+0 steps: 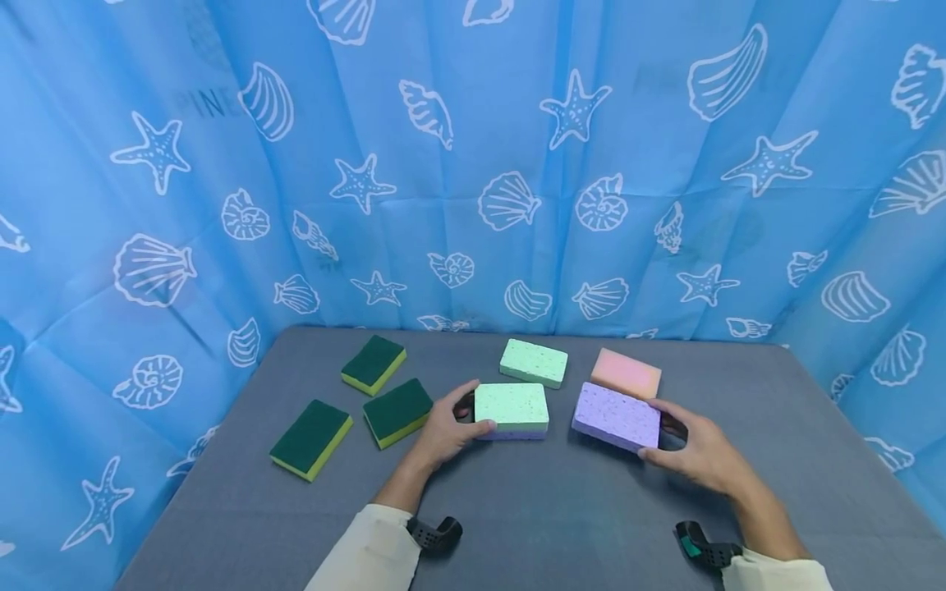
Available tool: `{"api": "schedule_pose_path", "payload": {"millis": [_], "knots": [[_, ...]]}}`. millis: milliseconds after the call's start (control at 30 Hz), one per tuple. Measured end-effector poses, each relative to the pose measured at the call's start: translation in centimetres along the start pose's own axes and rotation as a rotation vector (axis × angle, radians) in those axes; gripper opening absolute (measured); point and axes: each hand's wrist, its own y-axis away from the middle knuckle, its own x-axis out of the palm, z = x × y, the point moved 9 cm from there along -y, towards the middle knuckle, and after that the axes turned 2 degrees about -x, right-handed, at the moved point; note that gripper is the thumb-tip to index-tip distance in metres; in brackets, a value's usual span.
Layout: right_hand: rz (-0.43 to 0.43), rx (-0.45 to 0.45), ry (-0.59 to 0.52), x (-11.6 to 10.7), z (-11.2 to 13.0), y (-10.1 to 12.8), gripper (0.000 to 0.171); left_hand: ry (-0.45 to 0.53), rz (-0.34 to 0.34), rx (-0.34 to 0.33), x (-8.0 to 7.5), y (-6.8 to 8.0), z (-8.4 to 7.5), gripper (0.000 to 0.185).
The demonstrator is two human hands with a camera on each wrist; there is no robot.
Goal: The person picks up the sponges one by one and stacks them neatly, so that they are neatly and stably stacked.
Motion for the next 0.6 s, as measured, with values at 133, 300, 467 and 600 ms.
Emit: {"api": "schedule_pose_path", "payload": {"millis": [133, 300, 467, 600], "knots": [[-0.01, -0.033, -0.023, -0.2, 0.8, -0.3, 0.082, 0.001, 0.0, 0.006, 0.0, 0.0, -0.1, 0.067], [-0.013, -0.071, -0.034, -0.4, 1.9, -0.7, 0.081, 0.003, 0.001, 0.013, 0.0, 0.0, -0.1, 0.067], [-0.029, -0.114, -0.045, -0.7, 2.9, -1.1, 0.079, 0.009, 0.006, 0.002, 0.0, 0.0, 0.0, 0.067], [-0.043, -0.142, -0.05, -0.8, 3.6, -1.5, 0.077, 0.01, 0.005, -0.001, 0.0, -0.1, 0.0, 0.067]]}}
